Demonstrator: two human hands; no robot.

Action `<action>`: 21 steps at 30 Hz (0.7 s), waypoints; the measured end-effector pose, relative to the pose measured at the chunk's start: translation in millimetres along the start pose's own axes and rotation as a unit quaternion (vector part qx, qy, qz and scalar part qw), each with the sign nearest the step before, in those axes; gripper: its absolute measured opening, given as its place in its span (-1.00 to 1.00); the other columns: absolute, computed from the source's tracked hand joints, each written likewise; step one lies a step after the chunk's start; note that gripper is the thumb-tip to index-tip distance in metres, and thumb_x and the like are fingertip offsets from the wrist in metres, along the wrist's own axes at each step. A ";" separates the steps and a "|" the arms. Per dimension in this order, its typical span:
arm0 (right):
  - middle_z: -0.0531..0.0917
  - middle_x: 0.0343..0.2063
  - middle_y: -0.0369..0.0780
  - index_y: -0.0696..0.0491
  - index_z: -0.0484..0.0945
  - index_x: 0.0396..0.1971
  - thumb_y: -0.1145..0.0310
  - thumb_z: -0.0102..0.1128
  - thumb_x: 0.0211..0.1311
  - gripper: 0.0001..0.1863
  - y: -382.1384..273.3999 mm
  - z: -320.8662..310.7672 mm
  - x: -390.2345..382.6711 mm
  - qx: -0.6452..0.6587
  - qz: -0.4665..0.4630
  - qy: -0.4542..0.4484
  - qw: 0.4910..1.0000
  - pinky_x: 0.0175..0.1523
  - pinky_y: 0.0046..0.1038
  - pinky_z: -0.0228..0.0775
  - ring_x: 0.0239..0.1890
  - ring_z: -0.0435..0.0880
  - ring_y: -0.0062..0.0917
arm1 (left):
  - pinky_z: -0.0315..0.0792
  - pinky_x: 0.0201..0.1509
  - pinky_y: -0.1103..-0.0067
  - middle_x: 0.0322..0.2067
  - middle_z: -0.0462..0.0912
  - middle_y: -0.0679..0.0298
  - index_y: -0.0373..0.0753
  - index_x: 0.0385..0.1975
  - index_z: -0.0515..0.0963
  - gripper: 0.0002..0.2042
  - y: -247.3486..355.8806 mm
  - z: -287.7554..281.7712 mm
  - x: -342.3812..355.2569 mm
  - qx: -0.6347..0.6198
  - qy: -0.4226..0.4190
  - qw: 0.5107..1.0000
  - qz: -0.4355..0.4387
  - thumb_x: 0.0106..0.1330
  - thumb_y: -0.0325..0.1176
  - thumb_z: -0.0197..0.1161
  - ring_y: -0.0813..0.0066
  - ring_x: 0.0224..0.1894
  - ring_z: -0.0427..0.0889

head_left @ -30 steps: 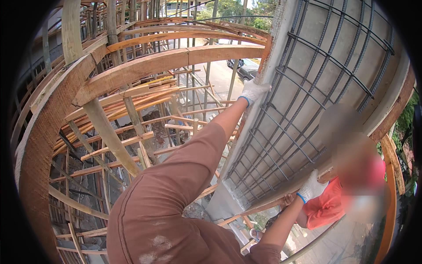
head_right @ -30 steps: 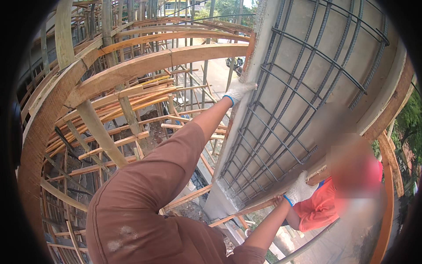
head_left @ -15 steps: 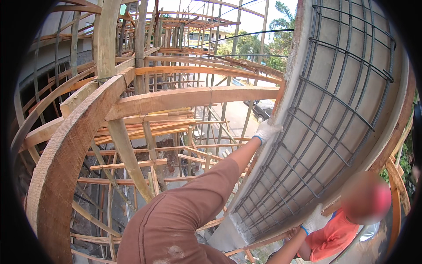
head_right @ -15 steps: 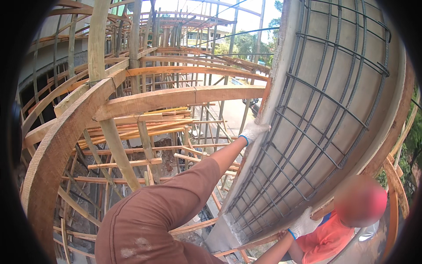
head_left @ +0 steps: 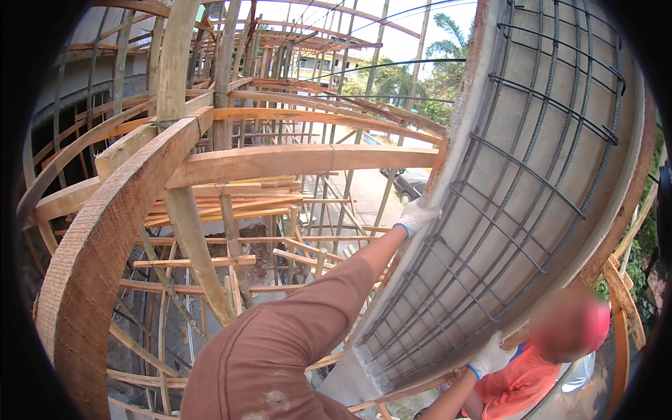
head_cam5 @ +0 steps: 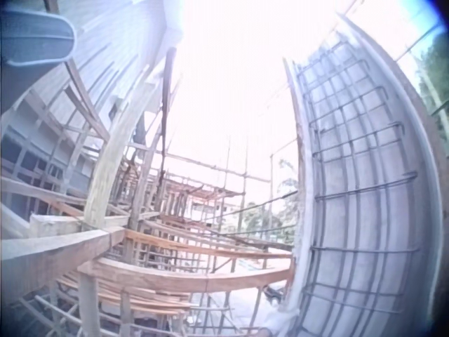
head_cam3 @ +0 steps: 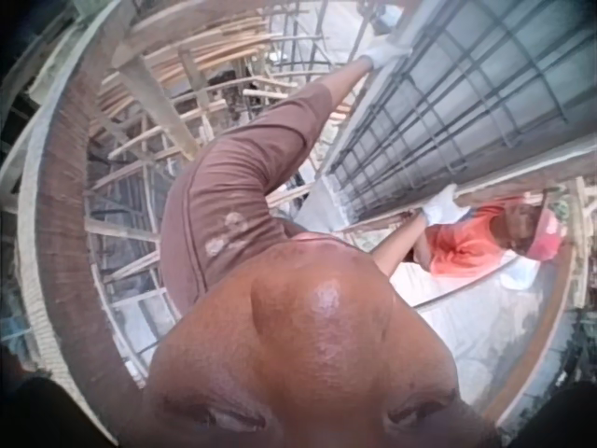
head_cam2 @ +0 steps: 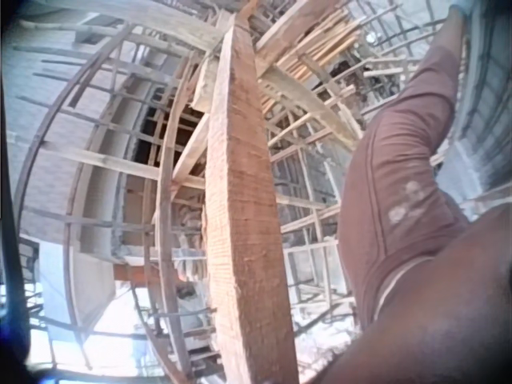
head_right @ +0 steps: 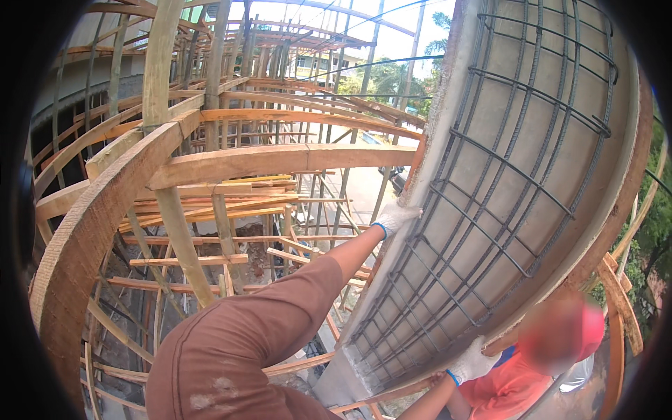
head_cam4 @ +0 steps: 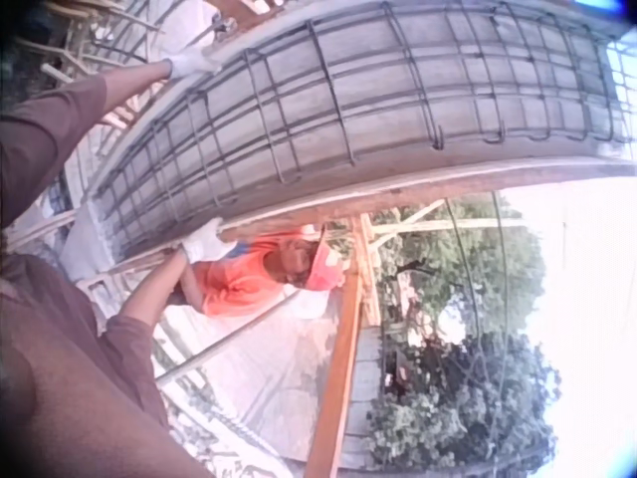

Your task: The person positions and secures a curved concrete formwork panel with rebar against a wooden support structure. They repeatedly adjust the panel's alignment and hold it in place while a coworker assists from the opposite side.

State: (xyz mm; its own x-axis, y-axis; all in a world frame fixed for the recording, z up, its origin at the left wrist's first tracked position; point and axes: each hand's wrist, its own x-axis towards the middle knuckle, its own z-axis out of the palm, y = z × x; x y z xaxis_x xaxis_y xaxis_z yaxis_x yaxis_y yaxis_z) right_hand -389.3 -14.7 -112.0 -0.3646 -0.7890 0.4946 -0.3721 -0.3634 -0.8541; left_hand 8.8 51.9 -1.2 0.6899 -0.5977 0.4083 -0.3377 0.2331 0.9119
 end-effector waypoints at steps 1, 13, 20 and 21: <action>0.69 -0.13 -0.10 0.18 0.52 0.00 0.23 0.37 0.01 -0.46 -3.7 -1.2 0.0 0.003 0.002 0.005 1.000 0.03 -0.29 0.44 -0.08 0.67 -0.22 | 0.44 0.10 0.55 -0.11 0.68 0.14 -0.34 0.02 0.57 -0.43 -0.7 2.4 3.3 -0.012 -0.007 1.000 0.006 0.08 -0.07 0.44 0.43 -0.08 0.61; 0.66 -0.20 -0.02 0.24 0.48 -0.01 0.42 0.30 -0.07 -0.47 -7.7 -2.8 1.4 0.105 0.005 0.037 0.994 0.00 -0.31 0.44 -0.14 0.65 -0.19 | 0.50 -0.03 0.49 -0.20 0.72 0.17 -0.29 -0.07 0.63 -0.47 -23.2 8.7 19.3 -0.013 -0.006 1.000 -0.011 0.06 -0.01 0.45 0.40 -0.15 0.67; 0.66 -0.20 -0.01 0.26 0.48 -0.02 0.43 0.30 -0.07 -0.48 -17.7 -10.9 -1.9 0.118 0.009 0.020 0.993 -0.02 -0.29 0.44 -0.14 0.67 -0.19 | 0.51 -0.10 0.49 -0.26 0.72 0.25 -0.28 -0.09 0.64 -0.50 -12.7 9.5 10.3 -0.025 0.009 1.000 -0.016 0.07 -0.06 0.46 0.45 -0.21 0.66; 0.66 -0.20 -0.01 0.26 0.48 -0.03 0.43 0.30 -0.08 -0.48 -17.7 -9.1 -2.8 0.116 0.003 0.029 0.993 -0.02 -0.29 0.44 -0.15 0.67 -0.19 | 0.51 -0.11 0.49 -0.26 0.71 0.25 -0.29 -0.09 0.63 -0.51 -13.7 8.1 10.8 -0.022 0.010 1.000 -0.015 0.07 -0.07 0.46 0.46 -0.22 0.65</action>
State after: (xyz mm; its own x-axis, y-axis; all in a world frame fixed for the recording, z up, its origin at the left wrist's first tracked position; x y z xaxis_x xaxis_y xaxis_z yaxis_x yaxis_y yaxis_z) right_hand -389.5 -1.5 -96.9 -0.4173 -0.7640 0.4920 -0.1647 -0.4689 -0.8678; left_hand 15.7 36.0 -9.6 0.7120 -0.5898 0.3809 -0.2888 0.2485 0.9246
